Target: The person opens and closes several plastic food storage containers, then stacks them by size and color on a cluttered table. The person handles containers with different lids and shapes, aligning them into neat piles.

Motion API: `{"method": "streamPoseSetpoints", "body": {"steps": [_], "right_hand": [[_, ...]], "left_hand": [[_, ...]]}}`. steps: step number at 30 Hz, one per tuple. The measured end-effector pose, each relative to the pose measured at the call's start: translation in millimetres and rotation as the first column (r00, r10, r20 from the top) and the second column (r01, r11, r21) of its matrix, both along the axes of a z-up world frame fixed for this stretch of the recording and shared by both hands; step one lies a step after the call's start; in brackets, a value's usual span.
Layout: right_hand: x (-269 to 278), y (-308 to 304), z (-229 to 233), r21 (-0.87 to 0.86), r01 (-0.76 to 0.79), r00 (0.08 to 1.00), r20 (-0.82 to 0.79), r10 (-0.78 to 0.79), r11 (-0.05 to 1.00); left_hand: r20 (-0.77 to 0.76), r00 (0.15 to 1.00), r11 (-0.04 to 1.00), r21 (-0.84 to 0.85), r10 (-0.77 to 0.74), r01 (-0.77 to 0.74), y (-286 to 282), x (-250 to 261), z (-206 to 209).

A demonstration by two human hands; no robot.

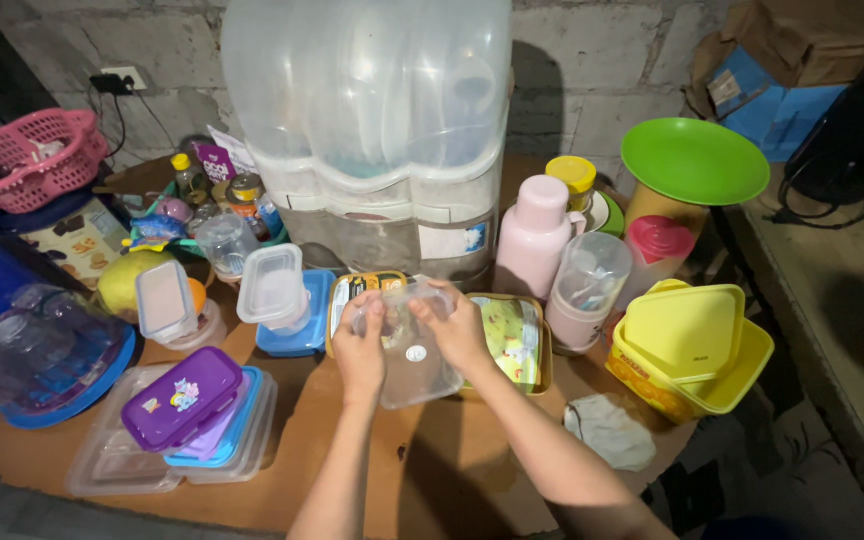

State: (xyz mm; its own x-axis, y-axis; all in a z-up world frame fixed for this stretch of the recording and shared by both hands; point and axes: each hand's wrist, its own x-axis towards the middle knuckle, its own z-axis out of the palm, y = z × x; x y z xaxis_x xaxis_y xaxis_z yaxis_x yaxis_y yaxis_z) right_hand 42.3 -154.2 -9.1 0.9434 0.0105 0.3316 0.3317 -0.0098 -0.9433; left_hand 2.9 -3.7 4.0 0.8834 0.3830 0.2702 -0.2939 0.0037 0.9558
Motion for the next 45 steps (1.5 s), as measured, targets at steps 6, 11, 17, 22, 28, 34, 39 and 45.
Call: {"method": "streamPoseSetpoints", "body": {"steps": [6,11,17,22,28,34,39,45], "right_hand": [[10,4,0,0.328,0.056,0.994,-0.107,-0.022,0.943],[13,-10,11,0.705,0.089,0.979,-0.192,0.067,0.704],[4,-21,18,0.48,-0.015,0.992,-0.1,0.072,0.877],[22,-48,41,0.107,-0.168,0.979,0.13,0.154,0.98],[18,-43,45,0.164,-0.209,0.978,0.039,0.205,0.964],[14,-38,36,0.22,-0.131,0.991,0.038,0.126,0.967],[15,-34,19,0.575,-0.055,0.986,-0.097,0.135,0.816],[1,-21,-2,0.67,-0.273,0.94,0.032,0.34,0.691]], "left_hand": [[0.045,0.998,0.992,0.122,-0.045,0.04,11,11,10],[0.038,0.993,0.902,0.416,0.108,-0.114,16,6,9],[0.112,0.994,0.988,-0.154,0.006,0.012,15,11,11],[0.203,0.979,1.0,0.026,-0.009,0.004,28,0,25],[0.148,0.984,0.992,0.065,0.094,-0.104,16,-9,32],[0.083,0.996,0.999,0.047,0.023,-0.027,19,-4,39],[0.145,0.989,0.996,-0.082,-0.033,0.045,25,-1,35],[0.189,0.982,0.904,-0.417,-0.021,0.1,10,7,14]]}}
